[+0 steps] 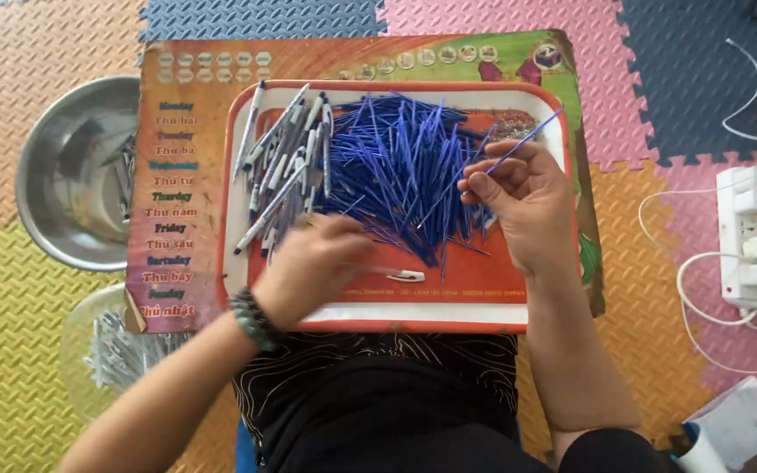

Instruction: Assembling ballpoint pens by inserting ink refills into barrels and attaching caps.

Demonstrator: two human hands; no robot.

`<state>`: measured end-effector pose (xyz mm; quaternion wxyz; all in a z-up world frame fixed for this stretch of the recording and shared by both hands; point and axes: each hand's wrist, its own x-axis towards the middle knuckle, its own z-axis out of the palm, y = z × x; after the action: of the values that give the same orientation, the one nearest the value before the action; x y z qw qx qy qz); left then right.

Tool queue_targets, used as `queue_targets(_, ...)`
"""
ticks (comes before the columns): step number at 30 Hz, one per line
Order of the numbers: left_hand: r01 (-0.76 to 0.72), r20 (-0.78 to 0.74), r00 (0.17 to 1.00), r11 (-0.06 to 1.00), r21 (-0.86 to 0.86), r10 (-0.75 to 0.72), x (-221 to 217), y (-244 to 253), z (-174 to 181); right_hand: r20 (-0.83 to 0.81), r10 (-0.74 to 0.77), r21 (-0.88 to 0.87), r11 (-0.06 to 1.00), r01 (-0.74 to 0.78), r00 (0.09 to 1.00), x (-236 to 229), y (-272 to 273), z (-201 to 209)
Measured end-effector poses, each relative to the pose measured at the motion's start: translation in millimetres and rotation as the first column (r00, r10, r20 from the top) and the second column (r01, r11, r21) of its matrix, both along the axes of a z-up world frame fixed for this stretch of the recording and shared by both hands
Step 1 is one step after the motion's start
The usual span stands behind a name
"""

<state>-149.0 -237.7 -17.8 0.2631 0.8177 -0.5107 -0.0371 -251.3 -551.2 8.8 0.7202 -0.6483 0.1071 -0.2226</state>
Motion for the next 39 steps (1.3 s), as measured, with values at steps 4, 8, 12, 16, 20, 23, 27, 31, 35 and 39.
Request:
queue_targets(4, -0.015, 0.121, 0.993, 0.997, 0.081, 0.006, -25.2, -17.5, -23.0, -0.047, -0.005, -0.052, 0.999, 0.003, 0.999, 0.4, 6.3, -2.5)
queue_targets(8, -0.102, 0.265, 0.961, 0.993, 0.058, 0.083, -36.4, -15.4, -32.2, -0.184, 0.072, -0.189, 0.976, -0.107, 0.980, -4.1, 12.8, 0.7)
queue_targets(12, -0.093, 0.205, 0.976, 0.993, 0.067, 0.078, -46.3, 3.6, -25.2, -0.200, 0.078, -0.161, 0.981, -0.111, 0.977, -4.9, 12.1, -1.7)
queue_targets(16, -0.130, 0.130, 0.984, 0.991, 0.034, 0.125, -23.6, 17.5, -27.5, -0.189, 0.074, -0.203, 0.973, -0.113, 0.979, -4.7, 12.3, 5.8)
queue_targets(20, -0.538, 0.427, 0.785, 0.836, 0.111, 0.449, 17.1, 48.3, -7.6, -0.150, 0.085, -0.170, 0.979, -0.110, 0.985, -8.8, 8.2, 21.9)
queue_targets(23, -0.689, 0.246, 0.725, 0.685, 0.239, 0.643, 22.1, 72.1, 2.4, -0.138, 0.074, -0.198, 0.975, -0.100, 0.988, -8.3, -0.3, 37.7)
queue_targets(27, -0.753, 0.292, 0.655, 0.565, 0.338, 0.697, 23.8, 90.2, -36.4, -0.108, 0.085, -0.212, 0.971, -0.106, 0.991, -7.3, -14.7, 30.3)
queue_targets(31, -0.759, 0.262, 0.648, 0.578, 0.300, 0.715, 27.6, 89.3, -3.6, -0.071, 0.084, -0.208, 0.973, -0.097, 0.994, -4.3, -17.6, 35.8)
queue_targets(35, -0.696, -0.157, 0.712, 0.717, -0.037, 0.684, 14.8, 77.2, 55.2, -0.118, 0.137, -0.339, 0.926, -0.169, 0.984, -0.2, -5.7, 33.0)
queue_targets(39, -0.623, -0.422, 0.778, 0.657, -0.425, 0.465, 13.4, 55.0, 70.2, -0.350, 0.395, -0.514, 0.677, -0.527, 0.849, -5.7, 41.4, 21.2)
